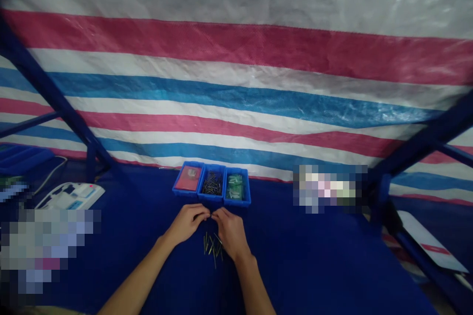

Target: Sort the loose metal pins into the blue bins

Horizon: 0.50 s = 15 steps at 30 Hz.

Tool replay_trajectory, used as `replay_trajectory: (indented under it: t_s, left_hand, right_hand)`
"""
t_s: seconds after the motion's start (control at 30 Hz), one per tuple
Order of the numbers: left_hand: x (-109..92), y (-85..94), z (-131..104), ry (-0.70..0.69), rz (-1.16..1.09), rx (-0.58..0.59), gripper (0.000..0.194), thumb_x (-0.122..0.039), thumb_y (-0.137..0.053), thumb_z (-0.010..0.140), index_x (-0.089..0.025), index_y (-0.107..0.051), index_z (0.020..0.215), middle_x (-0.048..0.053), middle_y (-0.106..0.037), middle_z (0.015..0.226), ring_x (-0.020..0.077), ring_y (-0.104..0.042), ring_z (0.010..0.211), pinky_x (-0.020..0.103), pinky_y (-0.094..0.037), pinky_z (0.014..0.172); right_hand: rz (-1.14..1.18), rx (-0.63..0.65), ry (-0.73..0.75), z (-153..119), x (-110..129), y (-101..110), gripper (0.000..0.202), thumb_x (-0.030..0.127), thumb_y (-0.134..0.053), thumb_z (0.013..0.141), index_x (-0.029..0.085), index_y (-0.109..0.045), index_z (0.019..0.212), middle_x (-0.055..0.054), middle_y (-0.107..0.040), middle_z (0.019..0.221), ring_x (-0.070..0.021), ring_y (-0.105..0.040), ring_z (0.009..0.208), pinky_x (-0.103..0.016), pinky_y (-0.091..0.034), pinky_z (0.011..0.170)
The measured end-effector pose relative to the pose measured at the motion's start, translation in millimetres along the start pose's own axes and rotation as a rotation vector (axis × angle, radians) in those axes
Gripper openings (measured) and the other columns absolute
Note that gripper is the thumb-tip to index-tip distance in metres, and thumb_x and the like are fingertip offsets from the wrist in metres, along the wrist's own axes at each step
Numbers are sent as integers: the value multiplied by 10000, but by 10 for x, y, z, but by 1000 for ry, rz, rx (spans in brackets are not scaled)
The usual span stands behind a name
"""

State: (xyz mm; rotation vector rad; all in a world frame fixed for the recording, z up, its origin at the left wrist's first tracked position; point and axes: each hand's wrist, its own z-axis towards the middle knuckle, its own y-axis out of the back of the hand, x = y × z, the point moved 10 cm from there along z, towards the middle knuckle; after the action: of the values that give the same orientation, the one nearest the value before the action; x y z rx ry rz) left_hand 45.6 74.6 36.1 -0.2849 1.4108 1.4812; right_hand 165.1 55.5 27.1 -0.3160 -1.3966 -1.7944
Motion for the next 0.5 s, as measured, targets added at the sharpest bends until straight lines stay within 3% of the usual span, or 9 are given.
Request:
replay_trajectory:
  t_s: [0.5]
  left_hand:
    - [2,14,4,3,-23,-12,273,-223,-509,979,-176,-690,780,22,-659,767,147,-606,731,242,-423,708]
  right_hand:
    - [-118,64,-56,10,-63,-66,401,347,-353,1064,217,-530,729,-7,-634,652,-149,-605,586,-241,-332,597]
